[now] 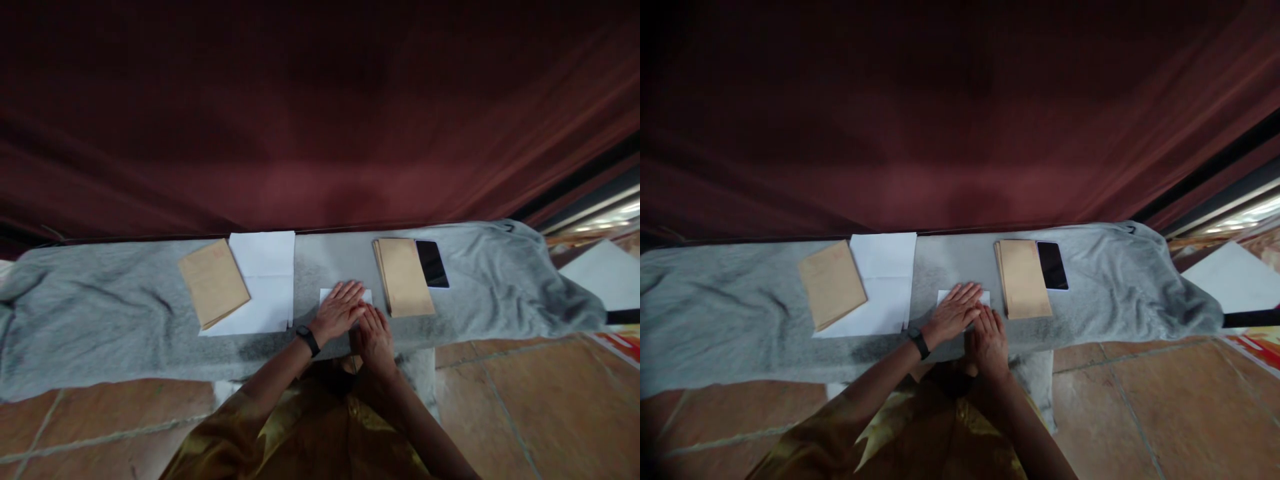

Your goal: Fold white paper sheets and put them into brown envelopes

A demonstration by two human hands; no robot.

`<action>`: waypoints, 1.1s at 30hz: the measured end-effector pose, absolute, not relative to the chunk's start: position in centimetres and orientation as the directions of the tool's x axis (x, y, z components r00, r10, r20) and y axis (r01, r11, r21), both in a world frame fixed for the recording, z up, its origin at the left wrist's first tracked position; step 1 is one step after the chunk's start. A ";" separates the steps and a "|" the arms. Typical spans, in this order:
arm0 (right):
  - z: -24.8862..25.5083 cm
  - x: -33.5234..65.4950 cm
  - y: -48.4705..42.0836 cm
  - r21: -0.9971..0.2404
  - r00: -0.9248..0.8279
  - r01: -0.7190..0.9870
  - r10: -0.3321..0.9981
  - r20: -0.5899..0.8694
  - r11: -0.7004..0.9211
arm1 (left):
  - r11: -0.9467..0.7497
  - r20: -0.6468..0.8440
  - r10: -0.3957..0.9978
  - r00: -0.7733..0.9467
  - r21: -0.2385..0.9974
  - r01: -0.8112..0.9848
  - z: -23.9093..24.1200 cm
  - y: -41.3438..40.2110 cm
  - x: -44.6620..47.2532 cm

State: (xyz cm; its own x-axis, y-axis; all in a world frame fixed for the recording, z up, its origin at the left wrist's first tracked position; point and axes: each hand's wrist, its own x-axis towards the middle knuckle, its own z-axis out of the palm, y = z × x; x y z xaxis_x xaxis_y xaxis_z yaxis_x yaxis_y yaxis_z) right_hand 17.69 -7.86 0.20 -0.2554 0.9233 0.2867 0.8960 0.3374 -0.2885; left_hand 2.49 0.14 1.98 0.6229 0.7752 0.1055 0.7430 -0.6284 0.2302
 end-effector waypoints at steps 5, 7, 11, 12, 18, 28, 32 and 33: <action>0.1 18.3 -8.1 -0.276 -0.266 0.898 0.923 0.279 0.343 | -0.538 0.128 0.843 0.522 0.197 0.820 1.7 -0.5 -0.4; 0.1 18.4 -8.0 -0.287 -0.228 0.907 0.932 0.281 0.309 | -0.478 0.141 0.878 0.458 0.195 0.856 1.6 -0.9 -1.5; 0.6 17.4 -6.9 -0.327 -0.185 0.903 0.939 0.290 0.278 | -0.372 0.167 0.924 0.343 0.187 0.909 1.7 -1.9 -2.3; 0.8 16.9 -6.4 -0.340 -0.201 0.893 0.937 0.287 0.296 | -0.374 0.164 0.924 0.347 0.183 0.909 1.7 -2.2 -2.0; 0.7 14.4 -4.4 -0.322 -0.276 0.876 0.921 0.275 0.359 | -0.463 0.107 0.886 0.451 0.179 0.868 1.2 -3.4 -0.1; -0.8 16.6 -5.6 -0.211 -0.175 0.943 0.922 0.344 0.258 | -0.353 0.167 0.931 0.323 0.194 0.915 1.3 -4.2 -2.1; -0.8 17.0 -5.9 -0.207 -0.152 0.949 0.919 0.365 0.239 | -0.318 0.166 0.942 0.291 0.175 0.932 1.2 -4.5 -2.6; -0.7 17.1 -6.0 -0.202 -0.152 0.950 0.918 0.366 0.238 | -0.311 0.161 0.945 0.285 0.174 0.934 1.2 -4.6 -2.6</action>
State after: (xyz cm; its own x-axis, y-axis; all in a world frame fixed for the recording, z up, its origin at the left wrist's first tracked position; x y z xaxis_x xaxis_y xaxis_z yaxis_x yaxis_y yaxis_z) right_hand 17.09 -5.99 -0.74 -0.1522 0.9182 0.3656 0.9500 0.2379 -0.2020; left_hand -2.65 -4.56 1.24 0.2848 0.9449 0.1615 0.9342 -0.3113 0.1740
